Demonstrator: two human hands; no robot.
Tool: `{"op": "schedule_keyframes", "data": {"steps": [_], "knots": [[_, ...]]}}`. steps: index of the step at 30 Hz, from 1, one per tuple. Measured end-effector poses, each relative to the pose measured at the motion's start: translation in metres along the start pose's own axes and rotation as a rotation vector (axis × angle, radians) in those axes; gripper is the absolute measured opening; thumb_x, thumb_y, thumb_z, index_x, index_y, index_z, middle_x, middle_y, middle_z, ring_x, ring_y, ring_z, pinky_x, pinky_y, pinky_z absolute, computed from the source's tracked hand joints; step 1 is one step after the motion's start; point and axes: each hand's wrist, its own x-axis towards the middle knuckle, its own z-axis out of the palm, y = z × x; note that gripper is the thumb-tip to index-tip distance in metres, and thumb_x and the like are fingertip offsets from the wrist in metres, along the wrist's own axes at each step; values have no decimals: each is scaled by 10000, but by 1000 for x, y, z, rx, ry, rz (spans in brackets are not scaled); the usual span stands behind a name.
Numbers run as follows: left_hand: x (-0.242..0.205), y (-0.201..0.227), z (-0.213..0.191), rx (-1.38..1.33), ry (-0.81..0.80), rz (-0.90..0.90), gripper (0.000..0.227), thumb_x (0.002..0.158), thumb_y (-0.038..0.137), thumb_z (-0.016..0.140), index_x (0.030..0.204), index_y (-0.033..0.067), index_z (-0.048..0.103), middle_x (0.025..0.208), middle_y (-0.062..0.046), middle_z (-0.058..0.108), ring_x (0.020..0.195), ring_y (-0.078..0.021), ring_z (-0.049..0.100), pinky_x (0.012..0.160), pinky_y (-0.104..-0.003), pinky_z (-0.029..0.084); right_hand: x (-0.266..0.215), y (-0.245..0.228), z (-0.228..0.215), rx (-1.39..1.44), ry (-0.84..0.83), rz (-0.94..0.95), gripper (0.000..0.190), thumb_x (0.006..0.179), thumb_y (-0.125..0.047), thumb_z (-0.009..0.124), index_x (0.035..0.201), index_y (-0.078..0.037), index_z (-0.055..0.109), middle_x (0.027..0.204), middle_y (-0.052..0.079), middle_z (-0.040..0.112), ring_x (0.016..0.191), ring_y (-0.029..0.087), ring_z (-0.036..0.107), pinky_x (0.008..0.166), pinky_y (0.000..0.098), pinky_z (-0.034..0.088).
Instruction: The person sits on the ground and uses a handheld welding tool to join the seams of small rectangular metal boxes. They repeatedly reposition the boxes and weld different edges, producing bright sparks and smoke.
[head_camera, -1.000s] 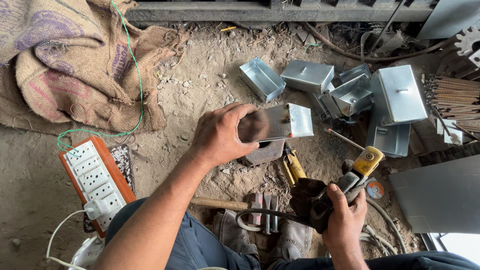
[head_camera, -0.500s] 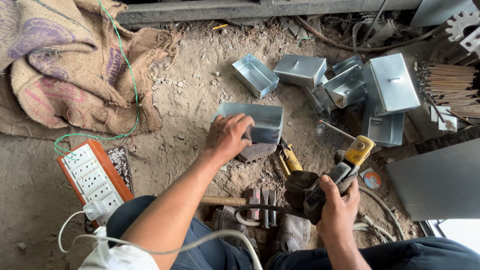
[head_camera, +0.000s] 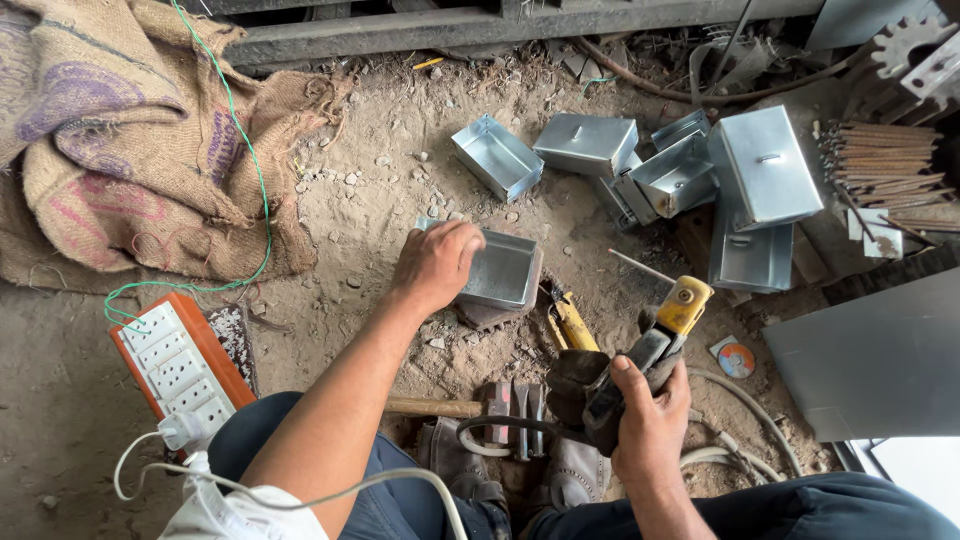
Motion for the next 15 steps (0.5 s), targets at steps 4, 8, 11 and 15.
{"op": "schedule_keyframes", "data": {"steps": [4, 8, 11, 15], "knots": [[19, -4, 20, 235, 166, 168, 509, 777, -53, 648, 1237, 164, 667, 1236, -44, 675, 1134, -240, 620, 1006, -457, 427, 1, 3, -3, -3, 9, -25, 370, 894, -62, 687, 1213, -6, 508, 981, 77, 619, 841, 165, 659, 748, 342, 609], [34, -5, 38, 376, 82, 108, 584, 793, -51, 666, 1333, 168, 628, 1262, -55, 650, 1191, -233, 572, 1092, -485, 339, 0, 3, -8, -23, -14, -38, 387, 899, -63, 689, 1224, 7, 490, 981, 84, 593, 843, 164, 663, 743, 341, 622], [39, -4, 41, 401, 0, 47, 485, 861, -47, 659, 1291, 178, 661, 1211, -60, 674, 1137, -219, 594, 1061, -463, 367, 1, -1, -11, -74, 5, 7, 391, 873, -80, 675, 1201, -10, 474, 952, 86, 592, 817, 175, 696, 736, 357, 667], [36, -2, 37, 436, -36, -8, 184, 945, 63, 658, 1087, 157, 726, 1080, -40, 716, 1043, -205, 611, 1025, -448, 381, 2, -3, -11, -80, 9, -22, 387, 891, -86, 688, 1205, 1, 479, 961, 90, 586, 812, 172, 673, 720, 347, 641]]}}
